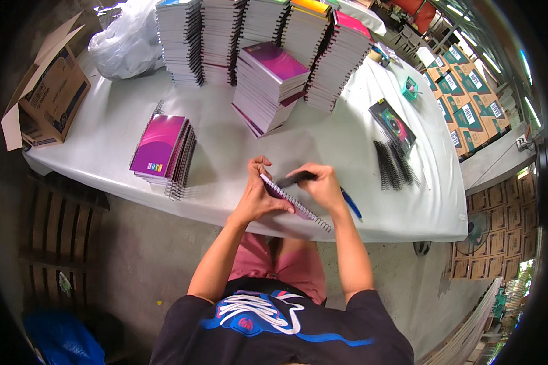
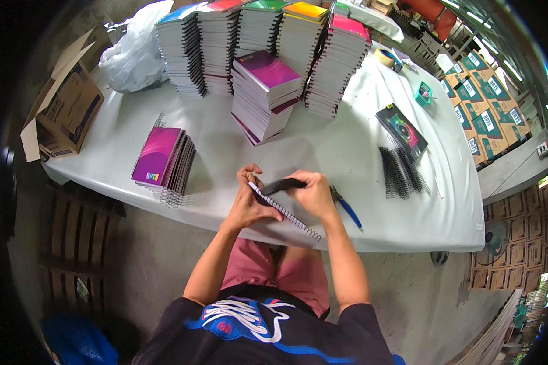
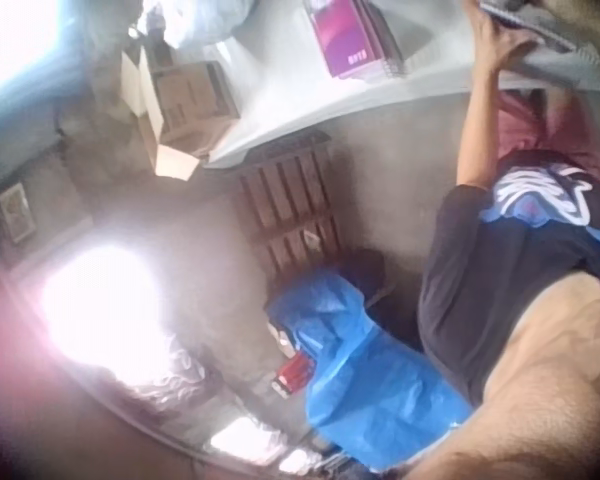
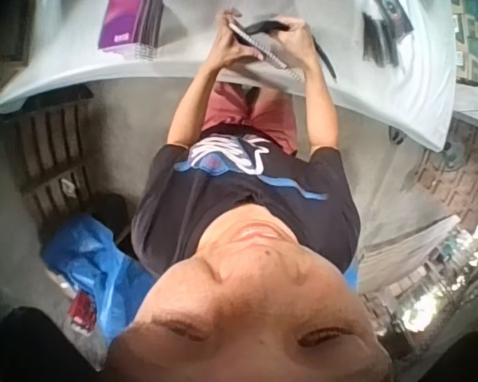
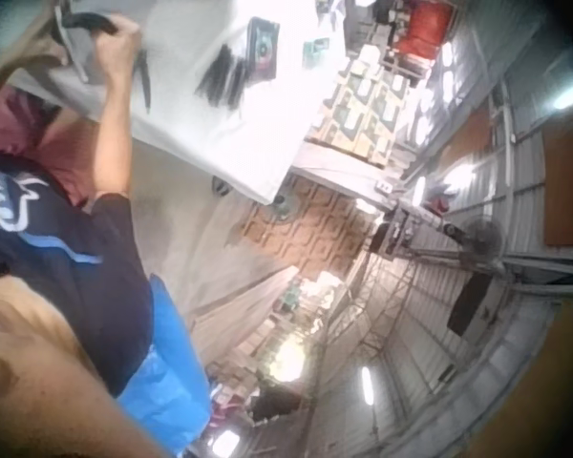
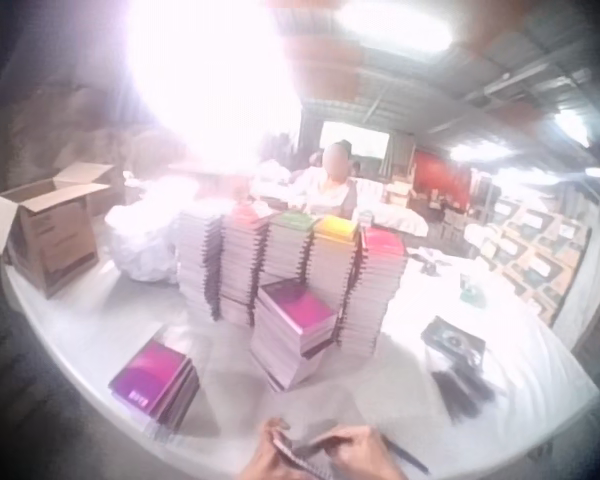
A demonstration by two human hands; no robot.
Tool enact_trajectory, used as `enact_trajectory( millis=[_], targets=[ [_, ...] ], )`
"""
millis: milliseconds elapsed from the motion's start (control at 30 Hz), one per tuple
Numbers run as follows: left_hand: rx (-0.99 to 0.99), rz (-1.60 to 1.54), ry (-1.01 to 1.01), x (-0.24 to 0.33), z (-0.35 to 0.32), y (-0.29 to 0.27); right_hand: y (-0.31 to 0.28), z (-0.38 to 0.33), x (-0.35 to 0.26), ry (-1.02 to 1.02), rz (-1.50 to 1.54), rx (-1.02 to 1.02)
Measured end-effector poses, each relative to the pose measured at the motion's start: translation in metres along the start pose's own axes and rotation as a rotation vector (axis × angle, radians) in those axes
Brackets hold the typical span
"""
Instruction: The person repeatedly picks up a purple notebook and a black spiral binding, inserts the spiral into the notebook's holes, and uses pliers to crimp the ends. The finished notebooks are stacked on the table. The person handles notebooks and spirals one at a time throughout the clip.
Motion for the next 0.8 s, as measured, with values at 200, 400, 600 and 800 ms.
enact_trajectory(
  millis=[200, 400, 600, 800],
  targets=[
    [-0.017, 0.089, 0.058, 0.002, -0.005, -0.001, 0.006, 0.001, -0.004, 0.1, -0.107, 0.054],
    [-0.008, -0.006, 0.045, -0.005, -0.005, 0.002, 0.006, 0.004, 0.003, 0.082, -0.109, 0.076],
    [0.086, -0.337, -0.059, -0.016, -0.01, 0.004, -0.07, -0.005, 0.032, 0.021, -0.519, 0.577],
    [0.451, -0.128, -0.064, 0.014, -0.01, -0.001, -0.025, -0.092, 0.047, 0.6, -0.956, 0.41]
  ],
)
Point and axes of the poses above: each hand's wrist, its own z-axis towards the middle knuckle, its own y-axis out of the palm, x = y × z, the point moved 3 cm from there along z, towards the middle knuckle, and after that the axes turned 11 degrees about y, right-handed, at the moved point
